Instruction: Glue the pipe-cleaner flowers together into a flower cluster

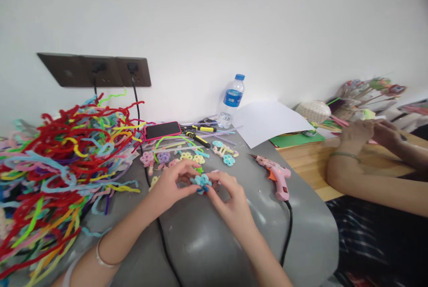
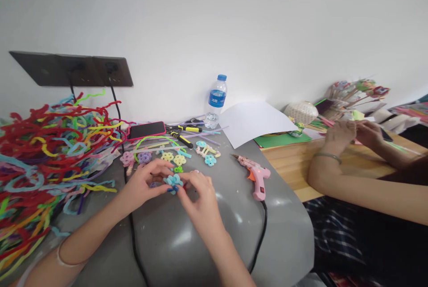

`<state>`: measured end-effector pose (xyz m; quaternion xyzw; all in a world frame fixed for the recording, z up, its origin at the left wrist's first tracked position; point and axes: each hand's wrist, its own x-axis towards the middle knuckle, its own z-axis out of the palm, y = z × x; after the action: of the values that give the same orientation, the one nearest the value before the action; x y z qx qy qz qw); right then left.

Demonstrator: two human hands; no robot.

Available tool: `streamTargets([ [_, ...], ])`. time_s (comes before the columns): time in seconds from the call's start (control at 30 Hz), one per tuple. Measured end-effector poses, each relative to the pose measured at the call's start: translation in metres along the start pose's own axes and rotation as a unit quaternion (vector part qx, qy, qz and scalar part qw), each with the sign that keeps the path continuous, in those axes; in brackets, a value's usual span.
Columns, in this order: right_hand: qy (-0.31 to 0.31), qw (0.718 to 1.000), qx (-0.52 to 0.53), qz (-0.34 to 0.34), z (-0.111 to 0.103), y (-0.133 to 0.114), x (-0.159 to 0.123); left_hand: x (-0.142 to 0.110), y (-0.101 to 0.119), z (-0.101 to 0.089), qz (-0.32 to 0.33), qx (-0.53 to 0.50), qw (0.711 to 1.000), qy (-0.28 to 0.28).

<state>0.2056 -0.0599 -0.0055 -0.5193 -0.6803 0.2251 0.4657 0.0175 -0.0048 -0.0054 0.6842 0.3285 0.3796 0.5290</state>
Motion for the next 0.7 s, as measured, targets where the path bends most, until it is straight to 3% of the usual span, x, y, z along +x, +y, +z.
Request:
streamTargets([
  [0.13,0.009,0.993,0.095,0.069,0.005,0.000,0.002,0.000,0.000,0.001,-0.048,-0.034,0.998,-0.012],
  [0.4,0.036,0.950,0.244,0.192,-0.019,0.007,-0.001,0.004,0.002,-0.002,-0.119,-0.090,0.989,-0.006],
  [0.57,0.039,0.927,0.298,0.224,-0.020,0.013,-0.006,0.005,0.002,-0.002,-0.137,-0.129,0.982,-0.002],
  [0.7,0.047,0.925,0.304,0.222,-0.021,0.016,-0.007,0.005,0.001,-0.002,-0.127,-0.132,0.983,0.000],
])
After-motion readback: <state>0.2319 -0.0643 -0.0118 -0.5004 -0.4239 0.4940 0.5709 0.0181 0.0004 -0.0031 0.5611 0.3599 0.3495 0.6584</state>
